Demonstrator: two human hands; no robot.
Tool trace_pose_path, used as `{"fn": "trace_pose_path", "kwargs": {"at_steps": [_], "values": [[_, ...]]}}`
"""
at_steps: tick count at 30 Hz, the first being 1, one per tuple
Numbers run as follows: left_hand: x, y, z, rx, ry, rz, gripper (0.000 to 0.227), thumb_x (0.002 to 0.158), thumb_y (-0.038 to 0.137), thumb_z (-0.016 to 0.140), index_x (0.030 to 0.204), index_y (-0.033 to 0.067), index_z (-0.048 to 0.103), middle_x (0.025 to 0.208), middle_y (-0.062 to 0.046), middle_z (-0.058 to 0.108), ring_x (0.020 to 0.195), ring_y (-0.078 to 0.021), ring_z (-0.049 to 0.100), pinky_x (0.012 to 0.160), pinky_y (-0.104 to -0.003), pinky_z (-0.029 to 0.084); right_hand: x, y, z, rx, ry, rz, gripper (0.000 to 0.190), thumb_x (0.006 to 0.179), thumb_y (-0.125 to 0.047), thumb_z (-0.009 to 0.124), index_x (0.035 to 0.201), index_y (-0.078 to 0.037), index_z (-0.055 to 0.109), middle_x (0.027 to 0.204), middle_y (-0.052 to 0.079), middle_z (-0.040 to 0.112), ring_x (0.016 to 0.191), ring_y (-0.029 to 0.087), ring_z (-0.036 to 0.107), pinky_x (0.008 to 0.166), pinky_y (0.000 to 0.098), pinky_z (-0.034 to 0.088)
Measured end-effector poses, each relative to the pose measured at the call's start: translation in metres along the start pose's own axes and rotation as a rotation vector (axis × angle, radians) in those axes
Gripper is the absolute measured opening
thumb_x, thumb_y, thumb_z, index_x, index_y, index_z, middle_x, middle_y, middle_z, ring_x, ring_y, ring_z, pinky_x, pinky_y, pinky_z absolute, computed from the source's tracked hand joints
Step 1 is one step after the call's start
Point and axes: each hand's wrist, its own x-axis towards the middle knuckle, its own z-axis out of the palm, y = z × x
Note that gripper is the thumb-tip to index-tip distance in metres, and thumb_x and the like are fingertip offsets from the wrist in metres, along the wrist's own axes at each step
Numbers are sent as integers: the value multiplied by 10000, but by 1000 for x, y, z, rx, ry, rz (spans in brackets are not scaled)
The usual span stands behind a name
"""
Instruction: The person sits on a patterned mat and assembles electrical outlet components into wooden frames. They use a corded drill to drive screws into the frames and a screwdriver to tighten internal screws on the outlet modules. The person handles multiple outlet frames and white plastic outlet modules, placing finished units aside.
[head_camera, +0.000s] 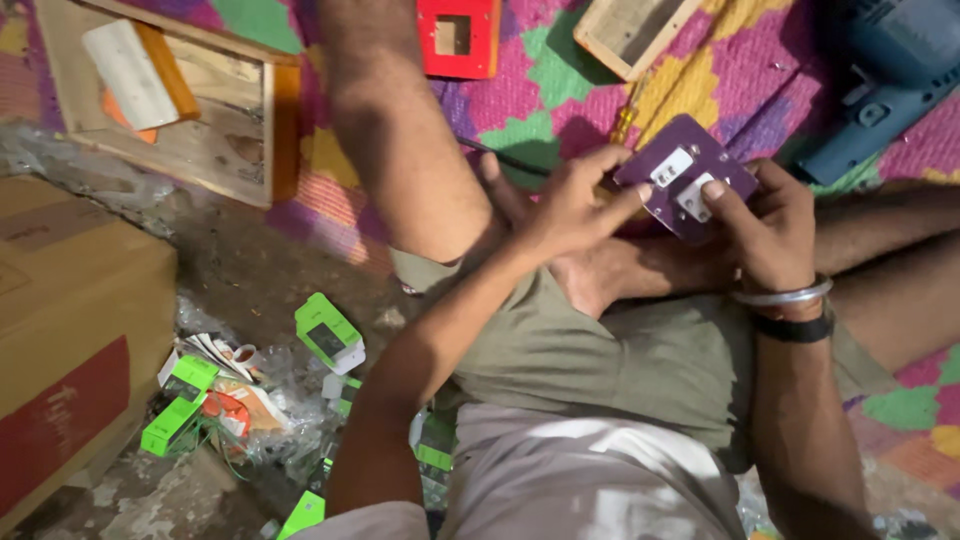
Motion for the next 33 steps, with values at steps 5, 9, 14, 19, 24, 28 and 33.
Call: {"fn": "trace_pose_path", "kwargs": {"at_steps": [5, 9, 14, 19, 24, 28, 33], "values": [[-3, -11, 0, 68, 2, 2, 396, 929, 248, 769, 1208, -4, 644, 1048, -144, 750, 945, -197, 743, 818, -360, 596, -2, -11, 8, 22, 18, 50, 142, 1023, -136, 719, 1098, -33, 657, 970, 33, 714, 824, 86, 651, 731, 225, 521], [-1, -11, -2, 4, -49, 69, 438, 936, 167, 771, 1282, -42, 601, 1144, -148, 726, 1048, -232, 714, 912, -380, 585, 1, -19, 15, -243, 2, -89, 227, 943, -128, 763, 1114, -4, 680, 993, 49, 730, 887, 113, 672, 788, 267, 548], [-3, -4, -12, -30, -130, -158, 326, 921, 44, 733, 1218, -24, 618, 1056, -114, 726, 990, -129, 680, 874, -294, 578, -1, -25, 14, -348, -25, -259, 339, 844, -232, 849, 1064, -21, 699, 884, 62, 722, 805, 140, 671, 720, 298, 549], [2, 15, -26, -223, -245, -122, 399, 964, 54, 661, 1343, 12, 543, 1293, -110, 635, 1217, -152, 625, 1022, -311, 530, -1, -54, 18, -492, 17, -633, 345, 823, -204, 867, 1050, -22, 682, 960, 109, 672, 874, 252, 672, 778, 360, 541], [1, 24, -41, -326, -338, -335, 581, 956, 252, 717, 1446, 5, 528, 1427, -129, 566, 1075, -199, 466, 973, -347, 404, -3, -72, 25, -757, 63, -948, 333, 736, -82, 817, 1023, -10, 664, 1094, 135, 670, 988, 333, 646, 829, 433, 529], [-1, 35, -28, 136, -312, 60, 941, 754, 340, 910, 1485, 35, 402, 1433, -176, 546, 1363, -308, 538, 1151, -429, 447, -8, -65, 28, -927, -15, -1091, 290, 716, -93, 733, 986, -19, 656, 1100, 128, 668, 1025, 340, 651, 877, 453, 555], [3, 52, -17, 564, -322, 68, 1054, 595, 327, 951, 1451, 22, 417, 1355, -260, 529, 1258, -445, 524, 1048, -498, 449, -8, -60, 38, -1006, -112, -1087, 320, 736, -201, 709, 1008, -38, 662, 1116, 126, 642, 1035, 326, 635, 912, 473, 544]]}}
